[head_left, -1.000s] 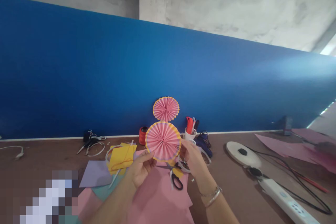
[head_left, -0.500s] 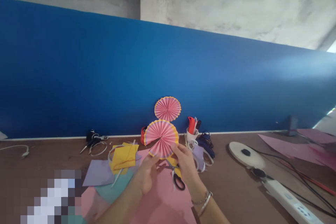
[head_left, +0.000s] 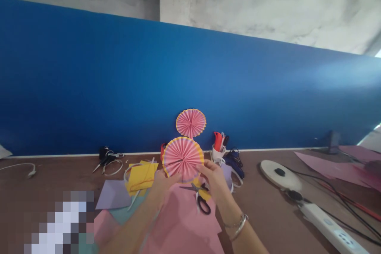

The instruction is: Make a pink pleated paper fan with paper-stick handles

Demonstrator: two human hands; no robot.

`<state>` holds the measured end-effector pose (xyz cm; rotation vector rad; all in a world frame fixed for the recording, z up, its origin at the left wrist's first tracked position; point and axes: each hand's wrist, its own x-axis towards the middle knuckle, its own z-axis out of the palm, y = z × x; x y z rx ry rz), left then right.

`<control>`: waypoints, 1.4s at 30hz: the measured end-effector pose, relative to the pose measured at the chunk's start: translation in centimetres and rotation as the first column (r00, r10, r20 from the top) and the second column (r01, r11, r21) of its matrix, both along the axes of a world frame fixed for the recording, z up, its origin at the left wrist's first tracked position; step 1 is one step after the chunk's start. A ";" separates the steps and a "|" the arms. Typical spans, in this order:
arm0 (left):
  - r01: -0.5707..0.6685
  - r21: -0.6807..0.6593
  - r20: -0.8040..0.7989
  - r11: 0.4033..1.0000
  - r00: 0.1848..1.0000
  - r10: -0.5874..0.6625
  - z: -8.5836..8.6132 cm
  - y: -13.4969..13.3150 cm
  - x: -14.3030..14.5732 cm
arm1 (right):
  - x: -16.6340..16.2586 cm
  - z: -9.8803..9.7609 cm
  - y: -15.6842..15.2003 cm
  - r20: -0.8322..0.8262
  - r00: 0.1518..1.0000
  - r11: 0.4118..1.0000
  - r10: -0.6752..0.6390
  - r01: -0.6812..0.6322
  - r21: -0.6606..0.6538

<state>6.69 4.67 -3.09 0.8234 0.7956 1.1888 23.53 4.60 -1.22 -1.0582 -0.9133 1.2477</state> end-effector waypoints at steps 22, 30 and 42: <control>0.058 -0.074 0.130 0.996 0.990 -0.048 0.2 -0.9 1.0 | -1.7 -0.4 -1.0 -0.134 0.974 0.982 0.185 -0.178 0.060; 0.109 -0.115 0.124 0.987 0.988 -0.095 -0.1 -0.5 0.3 | -0.1 0.3 -0.8 -0.250 0.919 0.930 0.306 -0.345 -0.130; 0.215 -0.014 0.094 0.977 0.973 -0.212 0.3 -0.3 -0.7 | 0.2 0.4 -0.7 -0.266 0.913 0.925 0.311 -0.355 -0.138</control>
